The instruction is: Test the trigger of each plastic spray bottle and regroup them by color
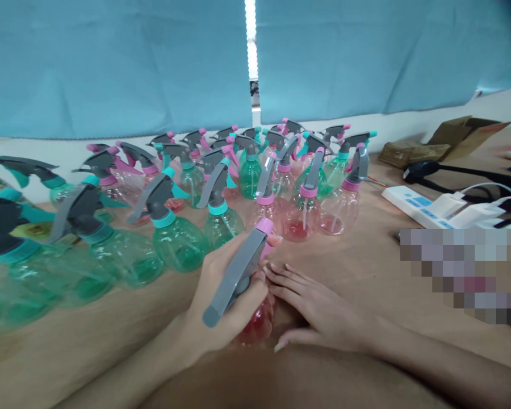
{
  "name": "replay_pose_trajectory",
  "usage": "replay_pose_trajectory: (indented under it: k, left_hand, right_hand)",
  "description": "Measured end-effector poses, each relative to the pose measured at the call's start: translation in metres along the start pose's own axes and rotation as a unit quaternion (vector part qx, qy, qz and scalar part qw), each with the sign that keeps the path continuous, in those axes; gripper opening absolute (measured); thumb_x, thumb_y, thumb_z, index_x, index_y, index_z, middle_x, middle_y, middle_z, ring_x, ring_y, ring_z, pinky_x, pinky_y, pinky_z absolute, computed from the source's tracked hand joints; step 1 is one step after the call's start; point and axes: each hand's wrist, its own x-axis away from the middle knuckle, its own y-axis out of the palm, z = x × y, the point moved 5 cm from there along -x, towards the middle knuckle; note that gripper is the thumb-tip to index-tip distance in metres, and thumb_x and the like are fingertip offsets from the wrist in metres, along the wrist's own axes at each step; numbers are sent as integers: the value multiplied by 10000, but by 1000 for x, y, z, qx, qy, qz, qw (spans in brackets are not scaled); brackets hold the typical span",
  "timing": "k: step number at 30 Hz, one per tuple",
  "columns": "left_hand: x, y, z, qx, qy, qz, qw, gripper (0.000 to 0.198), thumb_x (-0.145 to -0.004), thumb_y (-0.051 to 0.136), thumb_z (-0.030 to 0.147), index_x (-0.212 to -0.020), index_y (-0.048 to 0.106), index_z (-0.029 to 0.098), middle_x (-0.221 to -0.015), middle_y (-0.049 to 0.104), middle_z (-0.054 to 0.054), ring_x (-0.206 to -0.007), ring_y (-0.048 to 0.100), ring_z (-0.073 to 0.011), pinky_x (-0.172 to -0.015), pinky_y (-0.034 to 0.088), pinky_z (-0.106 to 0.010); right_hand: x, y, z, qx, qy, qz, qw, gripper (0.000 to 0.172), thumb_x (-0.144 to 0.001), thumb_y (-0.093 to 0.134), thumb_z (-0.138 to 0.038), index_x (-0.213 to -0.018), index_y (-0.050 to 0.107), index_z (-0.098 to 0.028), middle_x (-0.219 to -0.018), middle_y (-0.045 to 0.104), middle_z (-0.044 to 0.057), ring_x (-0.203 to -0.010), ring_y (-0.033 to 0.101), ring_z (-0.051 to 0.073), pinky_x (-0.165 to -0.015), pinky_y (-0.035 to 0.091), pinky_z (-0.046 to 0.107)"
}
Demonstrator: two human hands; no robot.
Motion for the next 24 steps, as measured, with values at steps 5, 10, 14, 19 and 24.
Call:
replay_pose_trajectory:
  k: [5, 10, 14, 19, 24]
  left_hand:
    - [1, 1, -1, 11, -27, -17, 999, 348, -718, 478, 109, -1021, 575, 249, -664, 482, 44, -538, 465, -134, -533, 458, -268]
    - [-1, 1, -4, -13, -47, -9, 999, 294, -714, 476, 140, -963, 590, 248, -688, 534, 30, -560, 498, -138, -544, 477, -270]
    - [-3, 1, -3, -13, -48, -7, 999, 278, -691, 484, 109, -926, 590, 214, -740, 561, 19, -609, 535, -147, -616, 495, -296]
    - [-1, 0, -1, -22, -32, -5, 999, 218, -679, 459, 109, -851, 562, 196, -672, 508, 28, -571, 501, -142, -563, 457, -290]
    - [-2, 0, 2, 6, -37, -14, 999, 170, -683, 467, 114, -812, 537, 199, -726, 558, 12, -632, 555, -156, -621, 487, -303]
  right_hand:
    - [1, -1, -2, -6, 2, 2, 1000, 907, -787, 515, -692, -1449, 321, -102, -1520, 247, 157, -1421, 154, 277, -1159, 154, 462]
    - [2, -2, -3, -11, -2, 11, 1000, 894, -801, 522, -668, -1465, 284, -119, -1521, 248, 153, -1418, 169, 277, -1159, 160, 465]
    - [3, -1, -2, -2, 1, 9, 1000, 886, -808, 512, -668, -1461, 291, -110, -1521, 249, 146, -1419, 163, 269, -1162, 158, 451]
    - [5, 1, 0, 3, -6, 24, 1000, 897, -804, 519, -666, -1469, 270, -119, -1514, 282, 145, -1418, 172, 271, -1161, 166, 455]
    - [5, 0, -1, -2, -13, 31, 999, 893, -809, 530, -651, -1473, 260, -121, -1505, 302, 155, -1415, 188, 272, -1160, 168, 462]
